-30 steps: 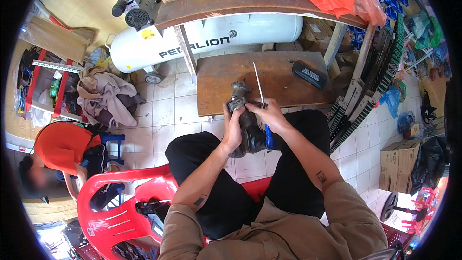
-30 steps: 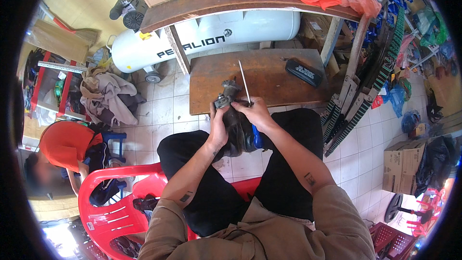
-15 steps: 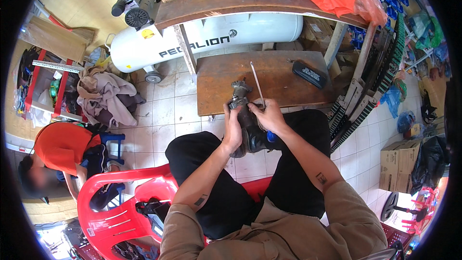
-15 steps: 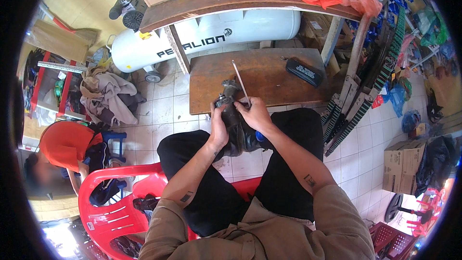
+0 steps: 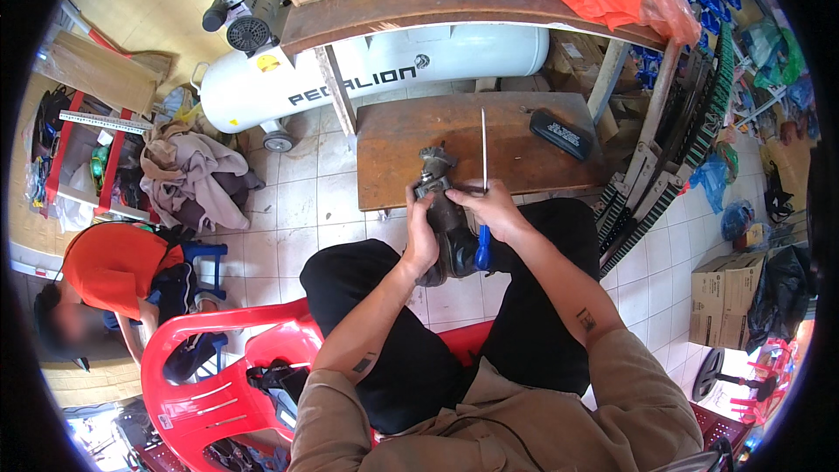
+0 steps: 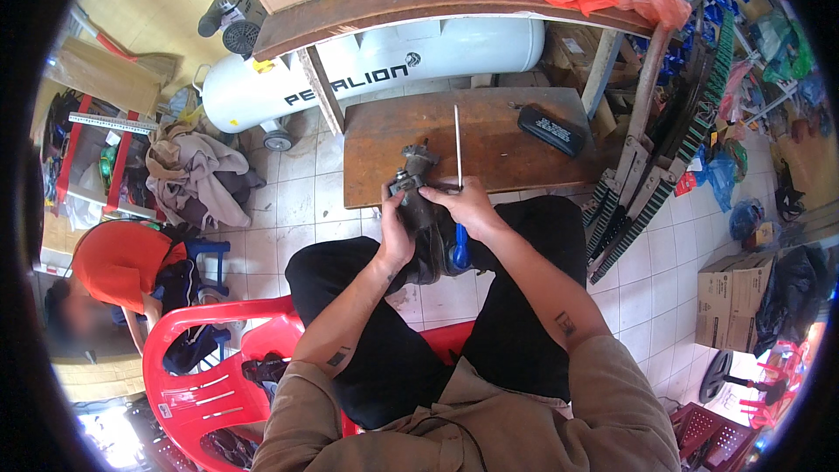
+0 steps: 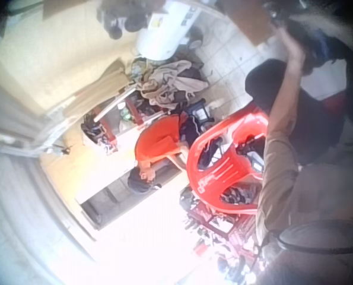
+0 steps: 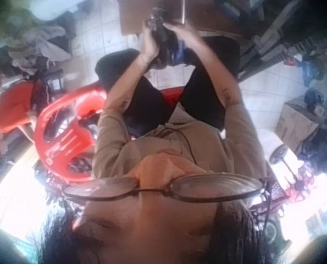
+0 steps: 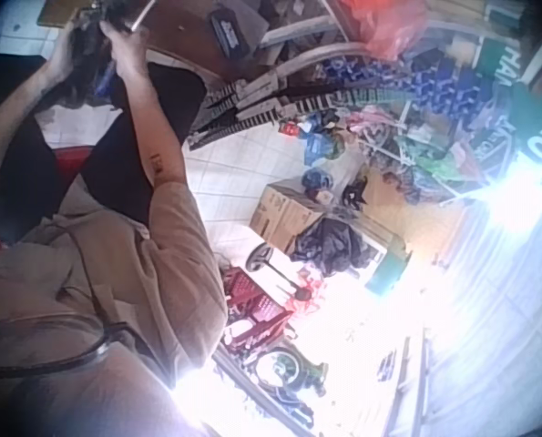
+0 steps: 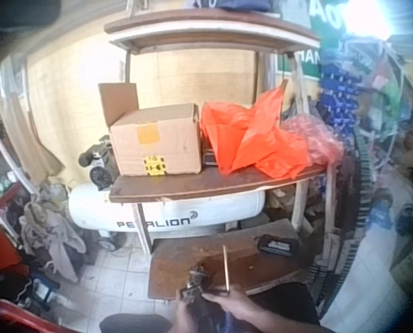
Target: The person uses a screwdriver to loosen and remove screws from a metal component while holding it by hand, occasionally rotating the part to reach different screws.
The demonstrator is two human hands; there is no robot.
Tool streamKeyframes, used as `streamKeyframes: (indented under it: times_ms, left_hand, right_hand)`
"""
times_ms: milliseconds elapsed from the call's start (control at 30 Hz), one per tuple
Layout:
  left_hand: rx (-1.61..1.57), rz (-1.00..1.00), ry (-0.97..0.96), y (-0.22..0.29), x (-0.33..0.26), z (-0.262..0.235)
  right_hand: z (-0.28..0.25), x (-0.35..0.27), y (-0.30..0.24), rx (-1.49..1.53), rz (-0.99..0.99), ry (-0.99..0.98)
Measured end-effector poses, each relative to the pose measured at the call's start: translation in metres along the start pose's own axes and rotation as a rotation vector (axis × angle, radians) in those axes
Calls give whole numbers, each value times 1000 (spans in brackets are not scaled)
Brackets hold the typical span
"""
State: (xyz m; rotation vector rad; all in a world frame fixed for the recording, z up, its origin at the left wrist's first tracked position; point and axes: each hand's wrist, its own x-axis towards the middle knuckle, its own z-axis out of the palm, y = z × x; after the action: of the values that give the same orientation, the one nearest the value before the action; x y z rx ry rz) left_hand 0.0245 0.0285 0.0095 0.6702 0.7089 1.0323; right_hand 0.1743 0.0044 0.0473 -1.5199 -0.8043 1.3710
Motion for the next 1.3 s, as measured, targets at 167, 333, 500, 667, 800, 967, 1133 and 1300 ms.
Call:
streamKeyframes:
  times_ms: [167,333,500,667,800,967,1133,1300]
  left_hand:
    - [145,45,48,1,0,1]
    - [85,30,66,-6,7,-7]
    - [60,31,51,-4,5,-3]
    - [-5,2,22,-1,3,0]
    - [-22,6,4,2,2,0]
    - [-49,25,-13,1,2,0]
    - [-22,28,-13,2,1,2]
    - [22,33,36,0,2,0]
  right_hand:
    - [5,2,14,-329,-253,65]
    - [5,2,17,-348,-280,68]
    - [5,1,13,-332,-291,108]
    - [4,2,13,-125,-237,67]
    - [3,8,16,7,-134,21]
    - [1,9,16,54,-43,-4]
    - [0,7,13,92,13,-16]
    - [6,-3,6,-137,-174,28]
